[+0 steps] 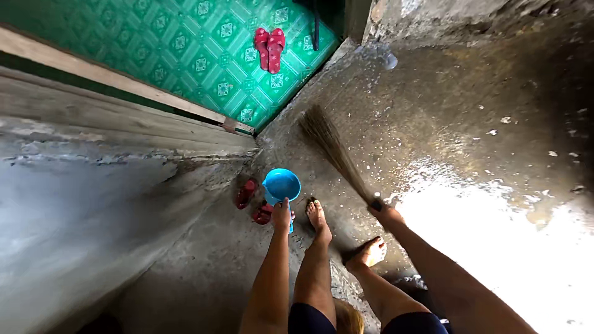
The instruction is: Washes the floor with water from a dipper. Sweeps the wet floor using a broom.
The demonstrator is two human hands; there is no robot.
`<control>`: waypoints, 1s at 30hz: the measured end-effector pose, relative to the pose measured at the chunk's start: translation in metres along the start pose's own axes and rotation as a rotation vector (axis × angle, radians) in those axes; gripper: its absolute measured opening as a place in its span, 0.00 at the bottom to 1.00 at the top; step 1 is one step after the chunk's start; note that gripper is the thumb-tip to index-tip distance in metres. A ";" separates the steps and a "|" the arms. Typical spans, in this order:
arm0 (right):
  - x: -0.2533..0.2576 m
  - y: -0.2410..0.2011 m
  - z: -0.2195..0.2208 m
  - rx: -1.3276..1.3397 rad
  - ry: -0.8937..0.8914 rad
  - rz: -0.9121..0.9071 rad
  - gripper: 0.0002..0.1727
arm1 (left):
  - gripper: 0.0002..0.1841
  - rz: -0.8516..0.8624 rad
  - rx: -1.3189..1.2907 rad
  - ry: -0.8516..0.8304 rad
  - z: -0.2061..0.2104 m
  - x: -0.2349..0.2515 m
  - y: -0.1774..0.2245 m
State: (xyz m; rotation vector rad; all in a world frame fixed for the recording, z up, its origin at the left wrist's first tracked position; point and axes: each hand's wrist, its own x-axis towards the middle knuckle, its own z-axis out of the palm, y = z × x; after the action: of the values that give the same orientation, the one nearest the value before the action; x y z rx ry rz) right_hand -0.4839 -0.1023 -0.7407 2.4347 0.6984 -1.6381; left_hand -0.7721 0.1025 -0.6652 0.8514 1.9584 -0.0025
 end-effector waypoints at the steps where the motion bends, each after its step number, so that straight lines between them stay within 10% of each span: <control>1: -0.014 -0.006 0.011 -0.017 -0.032 -0.013 0.41 | 0.24 0.008 0.003 0.004 -0.001 -0.005 0.001; 14: -0.101 0.099 -0.040 0.075 0.123 0.142 0.34 | 0.30 0.238 0.521 -0.021 -0.027 -0.083 0.011; 21: -0.188 0.061 -0.014 -0.077 0.006 -0.012 0.40 | 0.29 0.214 0.534 0.015 -0.022 -0.150 0.029; 26: -0.158 0.023 -0.009 -0.307 -0.057 -0.072 0.42 | 0.29 0.294 0.606 -0.027 -0.011 -0.166 0.021; 30: -0.134 0.088 -0.026 -0.142 0.024 0.076 0.38 | 0.30 0.352 0.780 -0.057 0.001 -0.178 0.018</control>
State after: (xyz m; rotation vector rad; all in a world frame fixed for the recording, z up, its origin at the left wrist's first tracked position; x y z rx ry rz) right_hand -0.4642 -0.2124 -0.6230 2.3545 0.6913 -1.4810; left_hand -0.7092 0.0155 -0.5217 1.6669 1.7205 -0.6081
